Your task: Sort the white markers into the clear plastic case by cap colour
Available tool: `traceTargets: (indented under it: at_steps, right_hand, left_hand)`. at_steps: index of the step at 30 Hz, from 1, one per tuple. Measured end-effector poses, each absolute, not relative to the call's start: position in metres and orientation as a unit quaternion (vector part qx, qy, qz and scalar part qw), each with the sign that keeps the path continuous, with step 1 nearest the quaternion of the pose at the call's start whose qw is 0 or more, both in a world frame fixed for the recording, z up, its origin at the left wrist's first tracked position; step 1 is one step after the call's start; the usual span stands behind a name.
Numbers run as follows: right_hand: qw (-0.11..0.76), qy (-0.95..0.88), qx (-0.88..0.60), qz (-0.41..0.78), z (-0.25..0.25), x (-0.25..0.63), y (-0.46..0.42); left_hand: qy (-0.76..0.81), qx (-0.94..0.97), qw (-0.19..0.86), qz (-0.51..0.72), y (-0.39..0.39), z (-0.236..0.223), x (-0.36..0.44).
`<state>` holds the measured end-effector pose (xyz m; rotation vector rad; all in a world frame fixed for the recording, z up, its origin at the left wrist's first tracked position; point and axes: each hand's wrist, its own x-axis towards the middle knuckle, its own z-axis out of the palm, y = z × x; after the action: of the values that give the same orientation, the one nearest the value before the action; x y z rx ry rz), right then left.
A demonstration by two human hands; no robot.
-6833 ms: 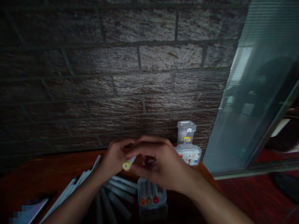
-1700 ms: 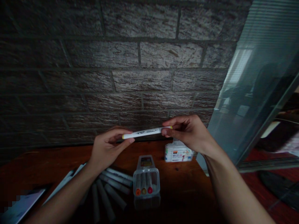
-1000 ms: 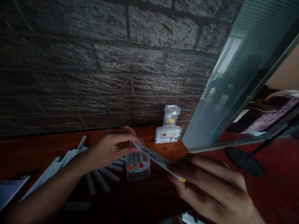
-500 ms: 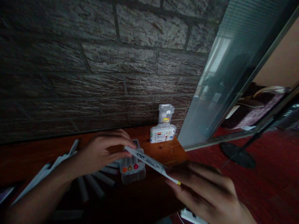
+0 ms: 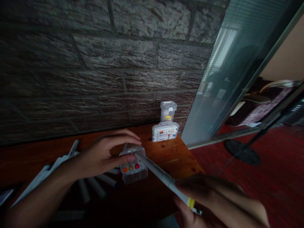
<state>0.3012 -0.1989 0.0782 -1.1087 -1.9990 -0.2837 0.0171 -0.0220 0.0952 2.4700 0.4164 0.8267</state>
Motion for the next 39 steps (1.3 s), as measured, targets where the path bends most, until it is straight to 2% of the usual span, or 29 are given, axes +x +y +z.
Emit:
traceTargets:
  at_steps: [5,9,15,22,39]
  right_hand:
    - [0.412,-0.792,-0.441,-0.091,0.073,0.282,-0.194]
    - [0.351,-0.826,-0.434,-0.078,0.075,0.266,-0.187]
    - [0.280,-0.859,-0.405,-0.141,0.075,0.241,-0.174]
    - [0.211,-0.877,-0.424,-0.085,0.063,0.228,-0.158]
    - [0.262,-0.826,-0.499,0.006,0.042,0.228,-0.134]
  left_hand:
    - [0.211,0.894,0.260,0.298,-0.011,0.086,0.016]
    - [0.228,0.903,0.249,0.267,-0.007,0.079,0.019]
    - [0.237,0.908,0.251,0.238,-0.010,0.079,0.020]
    - [0.229,0.916,0.258,0.204,-0.010,0.077,0.021]
    - [0.237,0.917,0.260,0.189,-0.009,0.075,0.023]
